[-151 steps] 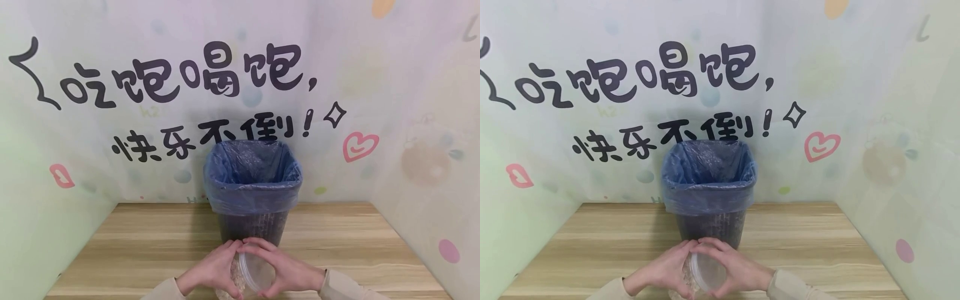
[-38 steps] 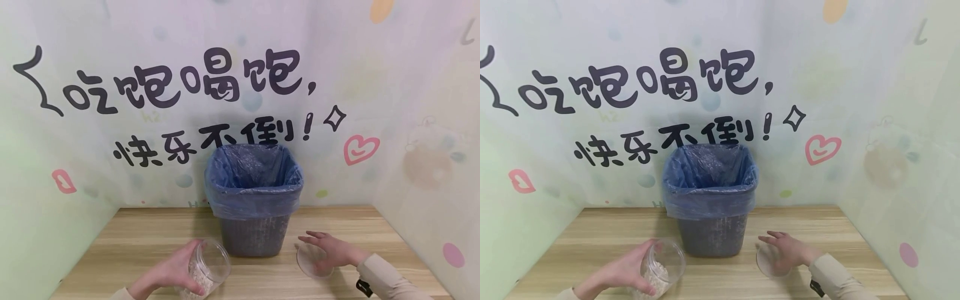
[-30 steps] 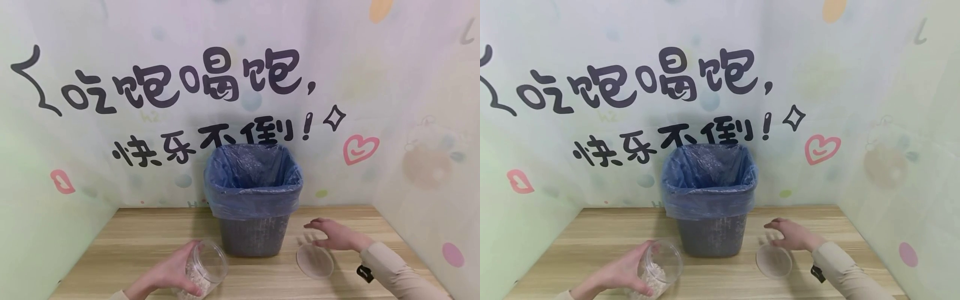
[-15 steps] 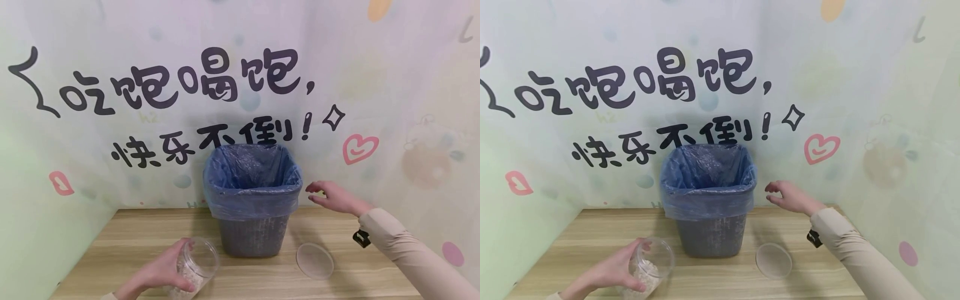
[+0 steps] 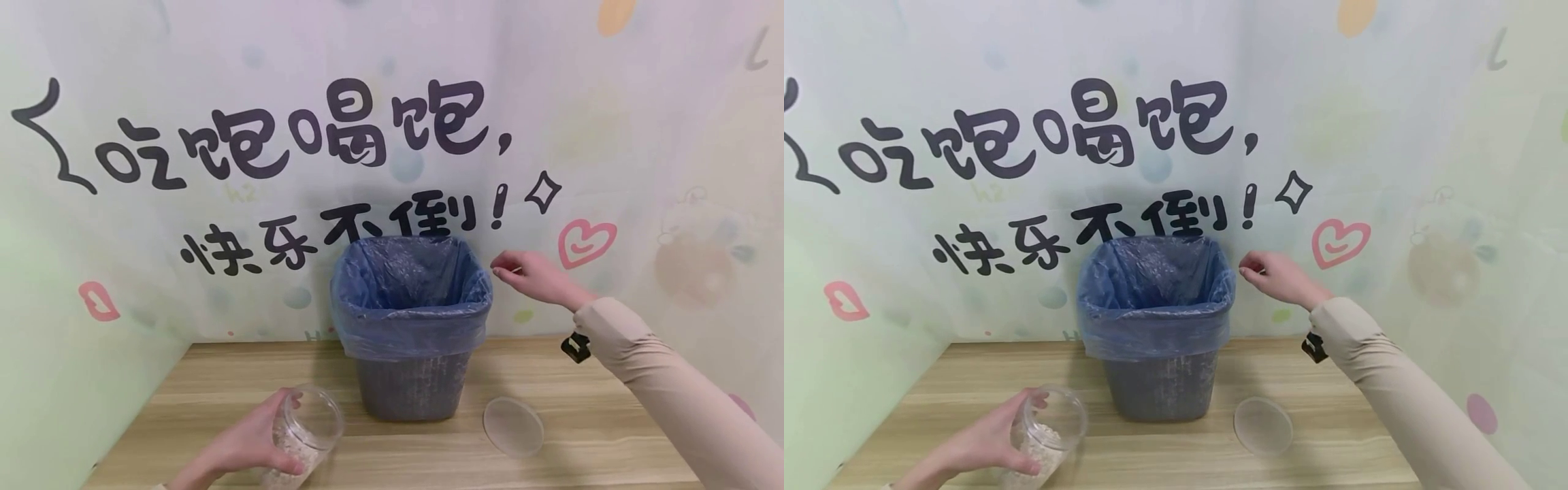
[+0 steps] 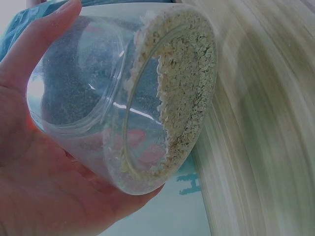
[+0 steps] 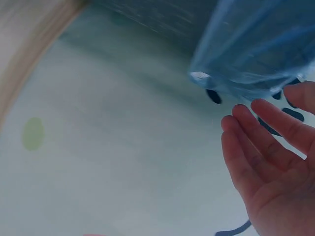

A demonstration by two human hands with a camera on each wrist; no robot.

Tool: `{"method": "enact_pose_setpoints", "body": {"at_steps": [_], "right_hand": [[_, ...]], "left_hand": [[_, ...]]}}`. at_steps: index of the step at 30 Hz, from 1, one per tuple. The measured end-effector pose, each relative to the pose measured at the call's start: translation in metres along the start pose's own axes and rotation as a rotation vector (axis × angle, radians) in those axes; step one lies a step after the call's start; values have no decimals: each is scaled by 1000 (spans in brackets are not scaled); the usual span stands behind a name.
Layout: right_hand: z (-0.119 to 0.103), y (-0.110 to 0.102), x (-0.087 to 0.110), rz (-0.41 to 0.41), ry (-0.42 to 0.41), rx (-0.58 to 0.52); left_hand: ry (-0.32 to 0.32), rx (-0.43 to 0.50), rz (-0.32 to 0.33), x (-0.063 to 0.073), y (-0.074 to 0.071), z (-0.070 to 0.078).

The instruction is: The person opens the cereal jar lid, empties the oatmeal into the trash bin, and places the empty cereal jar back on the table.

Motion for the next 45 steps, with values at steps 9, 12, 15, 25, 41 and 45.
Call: {"method": "enact_pose_setpoints", "body": {"at_steps": [9,12,15,25,41,45], "right_hand": [[-10,-10,-28,-52,30,81],[-12,-8,-34,-72,41,99],[-12,-1,-36,-93,70,106],[-5,15,-32,-14,145,33],[-6,15,-36,-59,188,62],[-8,15,-37,-99,180,68]], "left_hand": [[-48,18,-12,5,-11,-1],[-61,19,-15,7,-11,-2],[-63,14,-11,8,-10,-3],[-25,-41,27,6,-5,-6],[-7,-58,85,6,-27,6],[0,-97,144,6,-39,11]]}}
Point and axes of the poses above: each hand's wrist, its own x-axis away from the middle knuckle, its own y-axis out of the palm, z = x × y, the point moved 4 cm from there along -x, towards the middle knuckle, and after that the axes turned 11 degrees about -y, right-handed, at the moved point
